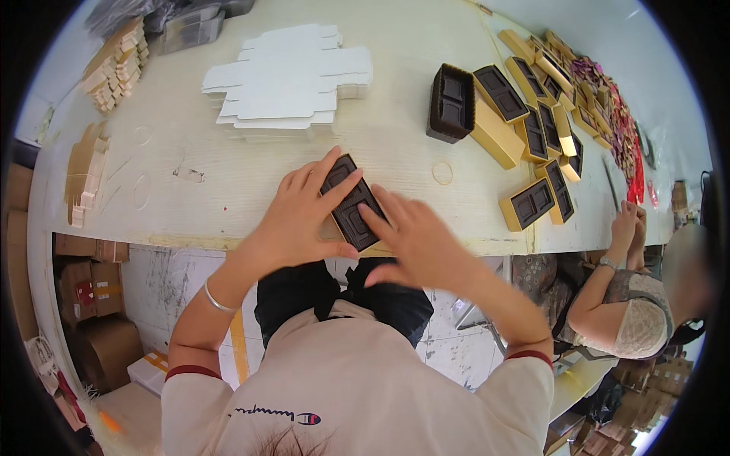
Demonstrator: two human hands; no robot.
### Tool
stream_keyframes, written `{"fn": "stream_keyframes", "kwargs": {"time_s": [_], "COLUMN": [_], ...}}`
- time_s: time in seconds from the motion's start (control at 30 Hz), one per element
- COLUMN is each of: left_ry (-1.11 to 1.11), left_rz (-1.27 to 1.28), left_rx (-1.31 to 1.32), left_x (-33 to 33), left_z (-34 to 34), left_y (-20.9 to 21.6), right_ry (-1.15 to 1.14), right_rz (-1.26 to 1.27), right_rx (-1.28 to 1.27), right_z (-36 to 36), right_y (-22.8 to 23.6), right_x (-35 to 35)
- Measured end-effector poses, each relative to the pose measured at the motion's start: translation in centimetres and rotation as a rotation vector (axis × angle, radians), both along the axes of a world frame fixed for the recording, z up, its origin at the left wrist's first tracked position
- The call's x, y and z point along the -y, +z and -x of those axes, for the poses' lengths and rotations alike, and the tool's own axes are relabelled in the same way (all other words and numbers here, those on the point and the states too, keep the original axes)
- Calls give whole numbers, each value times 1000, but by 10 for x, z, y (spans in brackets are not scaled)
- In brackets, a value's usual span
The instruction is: The person folds flat white cardboard pieces into rectangular boxes and inserts black plastic trays into them. The person repeatedly picks up a flat piece, folds the sides, and places a tray inside before stacking the finished unit.
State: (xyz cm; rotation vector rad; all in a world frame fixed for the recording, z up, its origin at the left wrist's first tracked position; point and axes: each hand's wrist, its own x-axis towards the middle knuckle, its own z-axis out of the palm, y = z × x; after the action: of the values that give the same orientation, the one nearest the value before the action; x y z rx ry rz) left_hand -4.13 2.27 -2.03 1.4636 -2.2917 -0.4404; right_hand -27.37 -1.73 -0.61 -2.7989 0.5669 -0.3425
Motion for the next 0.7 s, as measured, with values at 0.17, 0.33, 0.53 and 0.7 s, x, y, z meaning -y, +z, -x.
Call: {"fn": "stream_keyframes", "kwargs": {"time_s": [0.17,0.33,0.53,0.7], "left_ry": [103,-24,-274,-968], "left_rz": [162,42,46,-298], "left_rx": [298,201,-975,-1341], "left_x": [-21,-15,-46,-68], "left_z": [17,1,0,3], "left_y": [-1,10,84,145], "right_ry": [-273,-272,-630,-755], "right_rz": [146,96,472,675], "right_rx": [180,352,262,277], "right_z": [-23,-17,89,128], "right_y": [-40,-36,42,88], "right_x": [-35,-27,55,118]}}
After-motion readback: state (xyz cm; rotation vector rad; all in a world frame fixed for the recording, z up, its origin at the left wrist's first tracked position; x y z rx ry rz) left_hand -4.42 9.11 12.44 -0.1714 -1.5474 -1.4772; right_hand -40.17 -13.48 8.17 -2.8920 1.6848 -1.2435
